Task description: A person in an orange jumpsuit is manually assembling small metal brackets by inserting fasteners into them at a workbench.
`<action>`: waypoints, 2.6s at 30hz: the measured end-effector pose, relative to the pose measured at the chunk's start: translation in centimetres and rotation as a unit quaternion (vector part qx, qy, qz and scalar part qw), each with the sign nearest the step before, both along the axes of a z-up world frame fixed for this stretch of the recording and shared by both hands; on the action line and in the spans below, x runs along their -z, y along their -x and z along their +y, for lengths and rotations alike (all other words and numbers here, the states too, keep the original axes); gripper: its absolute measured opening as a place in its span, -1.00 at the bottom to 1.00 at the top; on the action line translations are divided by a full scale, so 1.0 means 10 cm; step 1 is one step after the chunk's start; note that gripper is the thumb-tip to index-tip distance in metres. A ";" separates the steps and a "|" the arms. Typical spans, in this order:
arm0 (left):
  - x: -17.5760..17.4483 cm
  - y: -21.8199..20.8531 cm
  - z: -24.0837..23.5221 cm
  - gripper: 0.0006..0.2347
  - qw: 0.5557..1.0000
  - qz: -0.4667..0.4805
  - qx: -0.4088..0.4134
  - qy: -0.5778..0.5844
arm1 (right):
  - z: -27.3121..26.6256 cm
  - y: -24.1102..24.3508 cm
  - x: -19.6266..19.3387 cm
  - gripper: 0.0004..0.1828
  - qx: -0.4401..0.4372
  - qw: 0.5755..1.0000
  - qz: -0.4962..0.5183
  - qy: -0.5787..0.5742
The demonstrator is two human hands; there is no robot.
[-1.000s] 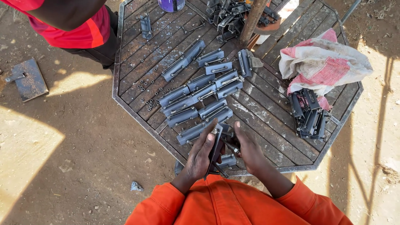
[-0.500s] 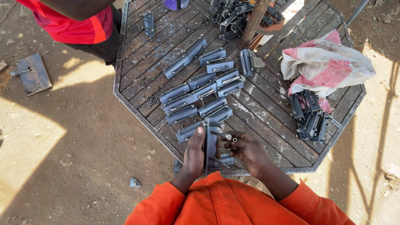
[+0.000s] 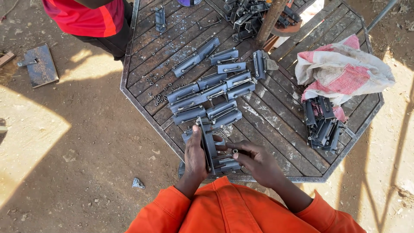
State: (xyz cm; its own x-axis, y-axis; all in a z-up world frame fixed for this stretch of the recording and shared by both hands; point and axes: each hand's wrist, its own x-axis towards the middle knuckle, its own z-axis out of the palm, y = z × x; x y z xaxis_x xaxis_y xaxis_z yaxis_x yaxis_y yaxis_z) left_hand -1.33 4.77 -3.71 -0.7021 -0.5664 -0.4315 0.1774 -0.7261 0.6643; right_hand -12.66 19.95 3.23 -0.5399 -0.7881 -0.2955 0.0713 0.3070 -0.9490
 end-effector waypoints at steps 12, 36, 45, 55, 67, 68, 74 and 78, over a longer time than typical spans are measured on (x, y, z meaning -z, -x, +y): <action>-0.38 0.01 -0.07 -0.59 0.971 -0.133 -0.013 0.199 | -0.08 0.08 -0.07 -0.75 -0.040 0.997 0.070 -0.019; -0.46 -0.07 0.00 -0.58 0.925 -0.218 -0.019 0.311 | -0.15 -0.03 0.10 -0.82 -0.058 0.995 0.079 -0.033; -0.42 -0.05 0.01 -0.62 0.849 -0.226 -0.017 0.477 | -0.26 -0.12 0.30 -0.42 0.047 0.965 -0.204 -0.157; -0.32 -0.01 -0.11 -0.62 0.891 -0.196 -0.027 0.409 | -0.20 0.00 0.19 -0.70 -0.092 0.974 0.202 -0.042; -0.46 0.04 -0.21 -0.57 0.910 -0.161 -0.026 0.381 | -0.31 -0.01 0.05 -0.67 -0.083 0.979 0.178 -0.047; -0.48 0.04 -0.22 -0.56 0.911 -0.164 -0.024 0.377 | -0.33 -0.01 0.08 -0.71 -0.086 0.973 0.208 -0.060; -0.64 0.04 -0.22 -0.49 0.913 -0.158 -0.018 0.375 | -0.39 -0.04 0.19 -0.40 -0.045 0.982 0.158 -0.092; -0.59 0.05 -0.28 -0.45 0.919 -0.139 -0.046 0.367 | -0.43 -0.04 -0.06 -0.69 -0.078 0.966 0.234 -0.074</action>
